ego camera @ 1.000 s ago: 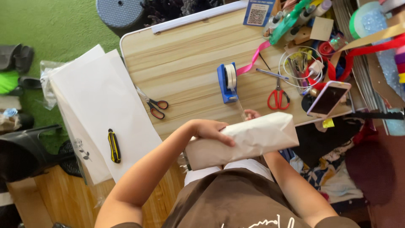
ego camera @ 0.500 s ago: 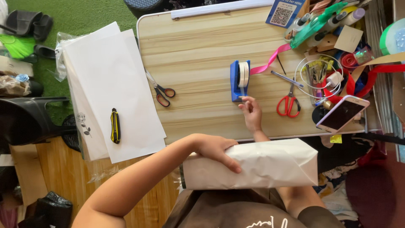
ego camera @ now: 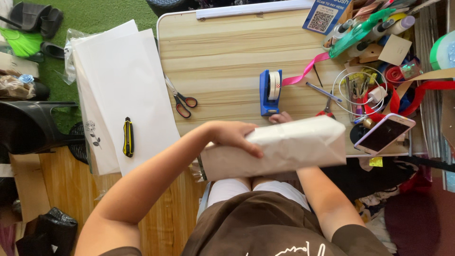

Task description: The person wraps a bundled object in white paper, using shears to cut the paper and tape to secure it on a workspace.

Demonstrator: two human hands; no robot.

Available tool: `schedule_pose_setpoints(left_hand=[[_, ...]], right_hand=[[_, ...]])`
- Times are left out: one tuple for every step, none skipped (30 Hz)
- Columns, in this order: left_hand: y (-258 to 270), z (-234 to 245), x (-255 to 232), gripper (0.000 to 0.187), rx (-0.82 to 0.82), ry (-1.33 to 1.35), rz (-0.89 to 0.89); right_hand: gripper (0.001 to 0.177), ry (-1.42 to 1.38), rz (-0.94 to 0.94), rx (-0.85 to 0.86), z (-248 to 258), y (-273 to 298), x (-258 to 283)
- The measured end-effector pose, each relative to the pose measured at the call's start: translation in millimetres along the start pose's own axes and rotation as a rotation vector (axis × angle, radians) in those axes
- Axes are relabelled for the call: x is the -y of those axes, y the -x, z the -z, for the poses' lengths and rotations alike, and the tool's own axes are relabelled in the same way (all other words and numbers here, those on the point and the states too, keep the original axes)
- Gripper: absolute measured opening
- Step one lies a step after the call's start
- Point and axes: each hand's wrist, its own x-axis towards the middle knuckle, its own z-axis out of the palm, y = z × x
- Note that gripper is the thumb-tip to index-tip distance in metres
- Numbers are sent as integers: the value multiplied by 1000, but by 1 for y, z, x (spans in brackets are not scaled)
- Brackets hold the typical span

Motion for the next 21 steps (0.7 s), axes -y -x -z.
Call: schedule_pose_setpoints(left_hand=[[0, 6, 3, 99, 1, 0, -1], [0, 11, 6, 98, -48, -26, 12], [1, 19, 9, 98, -101, -53, 25], [5, 26, 9, 98, -103, -55, 23], [9, 31, 9, 96, -155, -30, 21], [13, 36, 10, 94, -207, -5, 20], [12, 41, 16, 94, -206, -6, 18], [12, 46, 22, 95, -273, -20, 34], [11, 52, 28, 96, -342, -33, 50], [6, 53, 32, 96, -342, -34, 48], [2, 53, 37, 97, -337, -47, 56], [-3, 52, 42, 98, -332, -59, 64], [-10, 50, 46, 98, -331, -59, 63], [-17, 48, 49, 101, -335, -96, 55], [-24, 48, 53, 104, -341, -133, 48], [-28, 46, 54, 104, -342, -135, 47], [-32, 43, 56, 104, -359, -168, 33], [-36, 41, 58, 105, -377, -200, 19], [-40, 35, 61, 105, -376, -202, 18], [-44, 29, 63, 107, -419, -316, 52], [-48, 22, 66, 109, -461, -429, 86]], right_hand=[[29, 1, -1, 0, -7, 15, -1], [28, 17, -59, -24, -15, 30, -2], [27, 33, -113, -48, -22, 42, -3], [27, 34, -110, -48, -20, 44, -7], [27, 54, -196, -85, -19, 48, -12], [27, 75, -282, -121, -18, 52, -16], [27, 76, -282, -123, -17, 61, 5], [19, -35, -253, -93, -17, 69, 26], [11, -145, -222, -63, -16, 77, 47], [11, -143, -221, -64, -15, 77, 56], [12, -220, -312, -53, -14, 78, 64], [14, -297, -404, -43, -14, 79, 73], [14, -296, -404, -44, -13, 71, 84], [13, -320, -427, -78, -13, 64, 95], [12, -345, -447, -114, -13, 56, 106], [12, -344, -445, -115, -12, 53, 104], [16, -395, -521, -166, -12, 51, 102], [19, -445, -598, -217, -12, 48, 100], [19, -445, -597, -218, -14, 48, 98], [20, -466, -683, -253, -16, 48, 95], [22, -486, -770, -286, -18, 48, 92]])
